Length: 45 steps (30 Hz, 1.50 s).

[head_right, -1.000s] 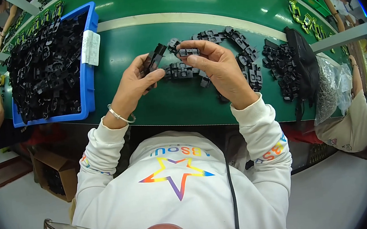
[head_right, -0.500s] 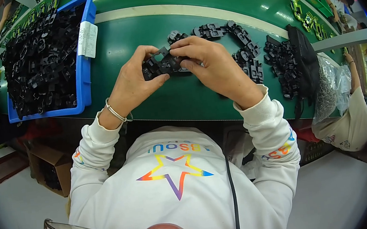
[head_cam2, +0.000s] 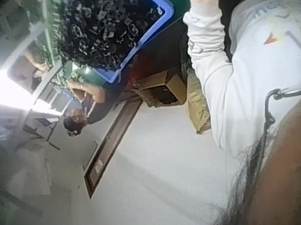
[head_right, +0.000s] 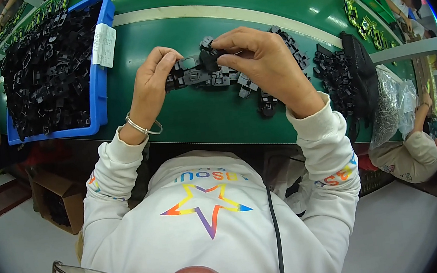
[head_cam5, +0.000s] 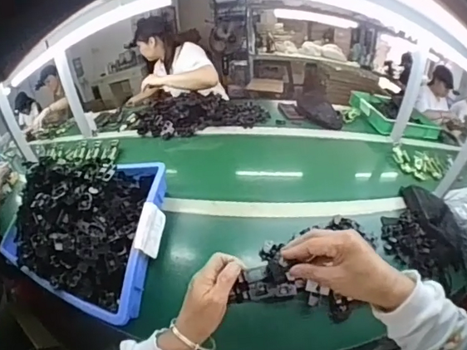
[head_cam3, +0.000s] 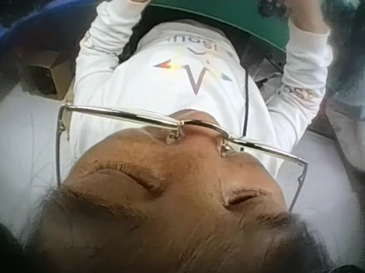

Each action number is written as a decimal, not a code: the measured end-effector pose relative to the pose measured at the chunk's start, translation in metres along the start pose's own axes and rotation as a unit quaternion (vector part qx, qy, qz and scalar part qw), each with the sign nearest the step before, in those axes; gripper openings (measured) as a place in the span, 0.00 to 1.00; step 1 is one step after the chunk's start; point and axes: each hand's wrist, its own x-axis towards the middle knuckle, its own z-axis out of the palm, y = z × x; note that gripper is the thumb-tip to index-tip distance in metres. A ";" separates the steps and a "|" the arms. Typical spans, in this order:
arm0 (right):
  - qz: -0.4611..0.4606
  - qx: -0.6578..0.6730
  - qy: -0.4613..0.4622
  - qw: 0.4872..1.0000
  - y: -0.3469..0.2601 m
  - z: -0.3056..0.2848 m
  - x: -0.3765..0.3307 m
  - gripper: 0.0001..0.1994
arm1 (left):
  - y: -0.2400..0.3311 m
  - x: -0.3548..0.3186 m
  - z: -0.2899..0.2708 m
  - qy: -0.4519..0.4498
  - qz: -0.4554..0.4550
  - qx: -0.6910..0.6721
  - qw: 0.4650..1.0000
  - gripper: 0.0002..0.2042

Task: The person assembles toy cars by hand by inserting black chassis components into car bodies and setting them on the assembly table. The person also takes black plastic pieces from a blue bin and attaches smaller components together by hand.

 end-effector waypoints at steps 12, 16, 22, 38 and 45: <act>0.072 0.073 -0.048 0.994 -0.016 0.012 0.003 0.11 | 0.012 0.000 0.004 -0.004 -0.023 0.092 0.996 0.08; 0.077 0.050 -0.061 0.994 -0.014 0.010 0.003 0.09 | 0.018 0.001 0.007 -0.010 -0.012 0.099 0.995 0.08; -0.021 -0.009 -0.053 0.998 -0.002 0.018 0.005 0.09 | 0.019 -0.001 0.013 -0.034 -0.017 0.084 0.996 0.08; 0.119 0.338 -0.009 0.934 0.013 0.043 -0.011 0.20 | 0.025 -0.003 0.014 0.019 0.021 0.071 0.997 0.07; 0.142 0.348 0.018 0.926 0.022 0.057 -0.015 0.20 | 0.012 -0.005 0.017 0.052 0.101 0.131 0.985 0.07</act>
